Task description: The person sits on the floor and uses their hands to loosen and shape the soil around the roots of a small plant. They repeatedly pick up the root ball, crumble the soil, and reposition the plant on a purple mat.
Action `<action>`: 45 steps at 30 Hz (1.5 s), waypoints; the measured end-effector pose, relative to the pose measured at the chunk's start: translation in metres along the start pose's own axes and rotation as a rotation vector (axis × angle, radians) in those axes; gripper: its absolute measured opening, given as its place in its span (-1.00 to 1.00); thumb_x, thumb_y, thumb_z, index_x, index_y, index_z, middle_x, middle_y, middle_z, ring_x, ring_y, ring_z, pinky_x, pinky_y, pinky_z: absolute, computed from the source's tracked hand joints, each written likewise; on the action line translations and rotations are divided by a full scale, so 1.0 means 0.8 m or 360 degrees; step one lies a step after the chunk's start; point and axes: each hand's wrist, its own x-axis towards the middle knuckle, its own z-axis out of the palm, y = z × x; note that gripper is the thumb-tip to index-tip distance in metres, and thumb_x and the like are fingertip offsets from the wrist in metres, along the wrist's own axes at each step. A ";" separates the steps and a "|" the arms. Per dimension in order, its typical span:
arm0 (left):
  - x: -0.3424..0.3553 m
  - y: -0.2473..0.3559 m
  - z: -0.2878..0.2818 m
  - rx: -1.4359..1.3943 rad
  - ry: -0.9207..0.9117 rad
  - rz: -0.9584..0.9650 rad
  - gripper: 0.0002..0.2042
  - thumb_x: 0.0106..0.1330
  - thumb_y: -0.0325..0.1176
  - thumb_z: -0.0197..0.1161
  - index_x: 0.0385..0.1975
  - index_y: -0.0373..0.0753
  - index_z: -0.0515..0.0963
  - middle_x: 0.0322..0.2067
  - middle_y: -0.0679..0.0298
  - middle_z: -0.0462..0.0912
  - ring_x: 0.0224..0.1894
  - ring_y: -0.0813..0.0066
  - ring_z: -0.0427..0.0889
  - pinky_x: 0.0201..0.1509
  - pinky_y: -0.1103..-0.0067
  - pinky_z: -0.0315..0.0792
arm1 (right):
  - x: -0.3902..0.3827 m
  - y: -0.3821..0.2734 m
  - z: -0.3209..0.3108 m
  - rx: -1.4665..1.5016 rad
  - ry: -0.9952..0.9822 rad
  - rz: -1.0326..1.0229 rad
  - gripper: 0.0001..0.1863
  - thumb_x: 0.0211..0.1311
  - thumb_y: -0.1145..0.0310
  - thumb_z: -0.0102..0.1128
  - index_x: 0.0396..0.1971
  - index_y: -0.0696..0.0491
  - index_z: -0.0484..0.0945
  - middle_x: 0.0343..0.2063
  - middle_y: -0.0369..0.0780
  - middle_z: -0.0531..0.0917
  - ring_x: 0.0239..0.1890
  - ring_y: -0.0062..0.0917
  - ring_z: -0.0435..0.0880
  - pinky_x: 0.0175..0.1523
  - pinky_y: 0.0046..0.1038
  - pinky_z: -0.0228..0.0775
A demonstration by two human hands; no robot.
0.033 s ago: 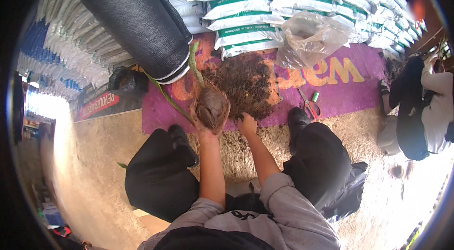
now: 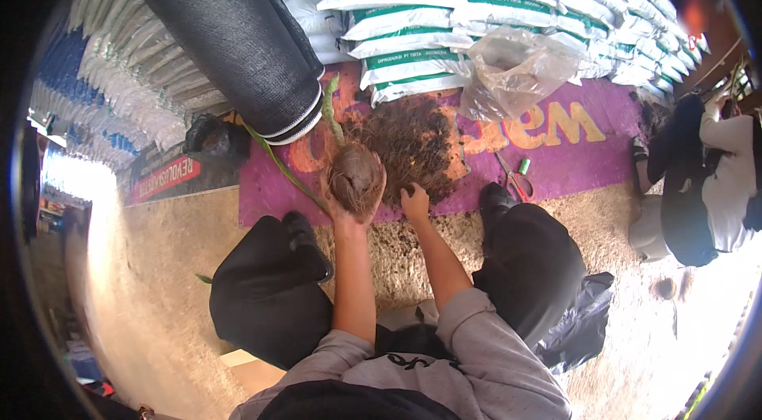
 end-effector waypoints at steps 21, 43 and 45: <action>-0.104 -0.006 0.119 -0.0023 -0.0402 -0.0079 -0.55 0.22 0.06 -0.05 -0.07 -0.12 0.46 -0.09 0.20 0.53 -0.04 0.24 0.51 0.09 0.27 0.39 | -0.155 -0.488 -0.315 0.0090 -0.1400 -0.1301 -0.63 0.07 0.33 0.28 -0.15 0.15 0.42 -0.24 -0.20 0.56 -0.19 -0.52 0.53 -0.08 -0.48 0.42; 0.059 0.017 0.135 -0.0283 -0.0368 -0.0128 -0.56 0.18 0.03 0.00 -0.16 -0.20 0.49 -0.13 0.21 0.54 -0.06 0.24 0.52 0.05 0.33 0.42 | -0.057 -0.455 -0.220 -0.0347 -0.0398 -0.1746 -0.61 -0.14 0.45 0.33 -0.20 0.09 0.51 -0.07 -0.11 0.41 0.02 -0.24 0.40 0.06 -0.35 0.30; 0.076 0.021 0.127 -0.0370 -0.0441 -0.0195 -0.53 0.19 0.07 -0.02 -0.12 -0.18 0.49 -0.11 0.20 0.54 -0.05 0.23 0.51 0.06 0.28 0.41 | -0.044 -0.444 -0.208 -0.0062 -0.0234 -0.1666 -0.61 -0.10 0.44 0.30 -0.16 0.11 0.50 -0.03 -0.10 0.41 0.03 -0.31 0.41 0.05 -0.38 0.31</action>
